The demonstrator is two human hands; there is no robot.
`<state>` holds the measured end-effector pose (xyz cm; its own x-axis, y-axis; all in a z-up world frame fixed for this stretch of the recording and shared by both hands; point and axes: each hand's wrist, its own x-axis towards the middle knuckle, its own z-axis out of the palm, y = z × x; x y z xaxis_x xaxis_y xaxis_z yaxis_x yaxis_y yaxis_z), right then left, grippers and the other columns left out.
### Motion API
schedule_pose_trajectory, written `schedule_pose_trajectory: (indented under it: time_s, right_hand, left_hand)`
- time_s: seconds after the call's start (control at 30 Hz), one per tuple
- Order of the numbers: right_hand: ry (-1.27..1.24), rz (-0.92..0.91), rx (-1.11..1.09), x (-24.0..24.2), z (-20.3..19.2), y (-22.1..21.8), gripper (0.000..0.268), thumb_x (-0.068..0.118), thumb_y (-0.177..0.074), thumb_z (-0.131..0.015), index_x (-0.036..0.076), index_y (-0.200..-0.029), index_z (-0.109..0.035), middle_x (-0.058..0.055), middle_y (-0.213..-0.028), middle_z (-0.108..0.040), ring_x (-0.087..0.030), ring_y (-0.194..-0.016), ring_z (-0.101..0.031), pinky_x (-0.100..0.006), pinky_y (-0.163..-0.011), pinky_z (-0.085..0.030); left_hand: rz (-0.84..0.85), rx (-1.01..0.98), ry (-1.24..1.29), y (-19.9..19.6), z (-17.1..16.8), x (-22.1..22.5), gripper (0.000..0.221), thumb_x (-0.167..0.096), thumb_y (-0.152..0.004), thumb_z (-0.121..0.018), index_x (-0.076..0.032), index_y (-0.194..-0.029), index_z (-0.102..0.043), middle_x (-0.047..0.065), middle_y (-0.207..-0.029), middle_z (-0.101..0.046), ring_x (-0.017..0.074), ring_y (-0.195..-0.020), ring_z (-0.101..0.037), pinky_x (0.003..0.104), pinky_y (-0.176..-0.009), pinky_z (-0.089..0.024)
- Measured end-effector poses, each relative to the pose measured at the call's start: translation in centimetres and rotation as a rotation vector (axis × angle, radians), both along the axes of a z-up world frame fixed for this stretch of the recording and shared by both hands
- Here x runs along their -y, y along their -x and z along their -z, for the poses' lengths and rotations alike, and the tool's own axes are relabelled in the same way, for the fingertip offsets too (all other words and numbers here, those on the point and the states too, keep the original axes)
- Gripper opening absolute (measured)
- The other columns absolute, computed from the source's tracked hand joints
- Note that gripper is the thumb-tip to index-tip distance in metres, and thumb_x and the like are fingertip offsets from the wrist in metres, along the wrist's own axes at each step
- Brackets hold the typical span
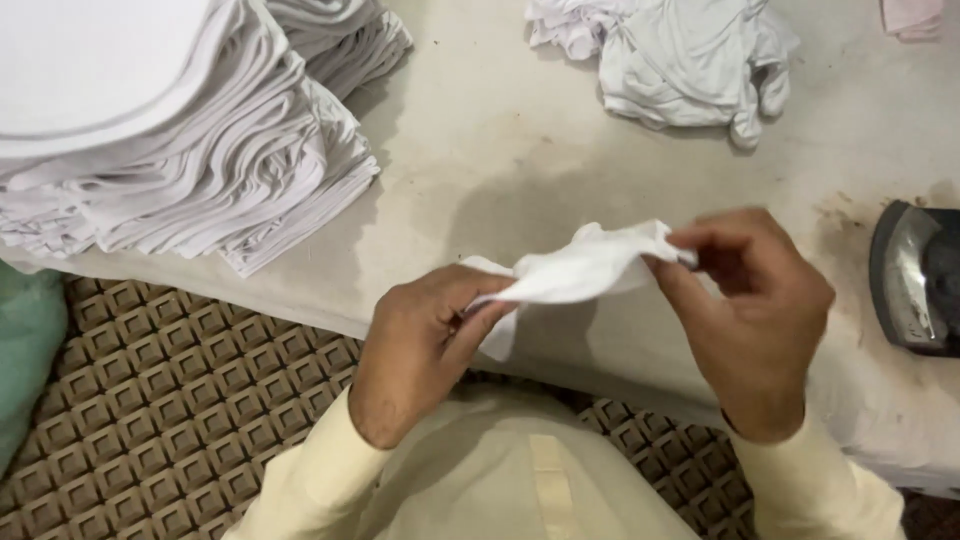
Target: Ironing and folding baby onesies on a work table in a garment factory.
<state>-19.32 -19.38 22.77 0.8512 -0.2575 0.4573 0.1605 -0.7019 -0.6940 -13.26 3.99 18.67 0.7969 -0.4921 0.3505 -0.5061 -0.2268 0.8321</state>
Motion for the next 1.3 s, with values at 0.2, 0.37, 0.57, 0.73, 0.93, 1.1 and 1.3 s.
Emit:
schedule_pose_trajectory:
  time_s: [0.2,0.37,0.57,0.73,0.93,1.1,1.3]
  right_hand:
    - [0.170,-0.047,-0.695,1.0,13.7,10.5,0.017,0.026,-0.090,-0.069,0.016,-0.103,-0.068,0.000,-0.094,-0.073,-0.018,-0.076,-0.068,-0.034,-0.071,-0.052]
    - [0.200,-0.053,-0.831,-0.5,12.2,10.1,0.035,0.028,-0.087,-0.070,0.027,-0.120,-0.062,0.008,-0.090,-0.073,-0.016,-0.067,-0.062,-0.034,-0.065,-0.052]
    - [0.400,-0.116,-0.734,-1.3,11.3,9.7,0.015,0.025,-0.080,-0.071,0.028,-0.095,-0.068,0.012,-0.089,-0.070,-0.015,-0.079,-0.068,-0.039,-0.057,-0.050]
    - [0.315,0.018,-0.729,-2.1,11.3,10.0,0.016,0.028,-0.079,-0.073,0.025,-0.089,-0.062,0.011,-0.082,-0.070,-0.018,-0.057,-0.061,-0.039,-0.060,-0.048]
    - [0.485,0.034,-0.694,-2.0,10.8,9.6,0.023,0.024,-0.080,-0.071,0.025,-0.102,-0.066,0.008,-0.098,-0.071,-0.021,-0.079,-0.068,-0.043,-0.059,-0.051]
    - [0.225,-0.053,-0.720,-3.6,11.2,9.1,0.021,0.021,-0.078,-0.068,0.025,-0.097,-0.063,0.004,-0.069,-0.070,-0.022,-0.054,-0.063,-0.041,-0.054,-0.047]
    - [-0.014,0.206,-0.990,0.3,9.6,9.1,0.028,0.028,-0.091,-0.056,0.027,-0.119,-0.057,0.002,-0.098,-0.079,-0.026,-0.080,-0.076,-0.036,-0.077,-0.054]
  left_hand:
    - [0.048,-0.215,-0.160,5.9,7.1,-4.8,0.017,-0.031,-0.088,-0.078,-0.014,-0.089,-0.082,0.001,-0.085,-0.082,0.0165,-0.074,-0.078,0.030,-0.068,-0.058]
    - [0.144,-0.444,-0.400,6.7,6.6,-6.6,0.024,-0.033,-0.097,-0.063,-0.018,-0.099,-0.082,-0.004,-0.095,-0.084,0.0182,-0.084,-0.077,0.035,-0.072,-0.054]
    - [0.126,-0.470,-0.611,6.6,5.5,-7.3,0.010,-0.034,-0.090,-0.073,-0.027,-0.089,-0.079,-0.010,-0.083,-0.081,0.0126,-0.073,-0.074,0.032,-0.068,-0.053]
    - [0.042,-0.680,-0.589,6.9,4.8,-8.5,0.027,-0.042,-0.087,-0.071,-0.029,-0.110,-0.081,-0.011,-0.086,-0.080,0.0083,-0.077,-0.070,0.028,-0.073,-0.052]
    - [-0.222,-1.303,0.136,6.2,5.7,-8.3,0.020,-0.015,-0.096,-0.067,0.002,-0.098,-0.078,0.010,-0.091,-0.073,0.0220,-0.087,-0.069,0.037,-0.088,-0.060]
    - [-0.076,-0.515,-0.114,7.9,8.0,-4.9,0.015,-0.016,-0.092,-0.065,-0.016,-0.100,-0.078,-0.003,-0.092,-0.076,0.0126,-0.086,-0.069,0.026,-0.078,-0.050]
    - [-0.500,-0.802,-0.289,6.0,8.6,-7.7,0.021,-0.010,-0.091,-0.054,-0.018,-0.105,-0.068,0.001,-0.078,-0.075,0.0145,-0.062,-0.076,0.026,-0.064,-0.063]
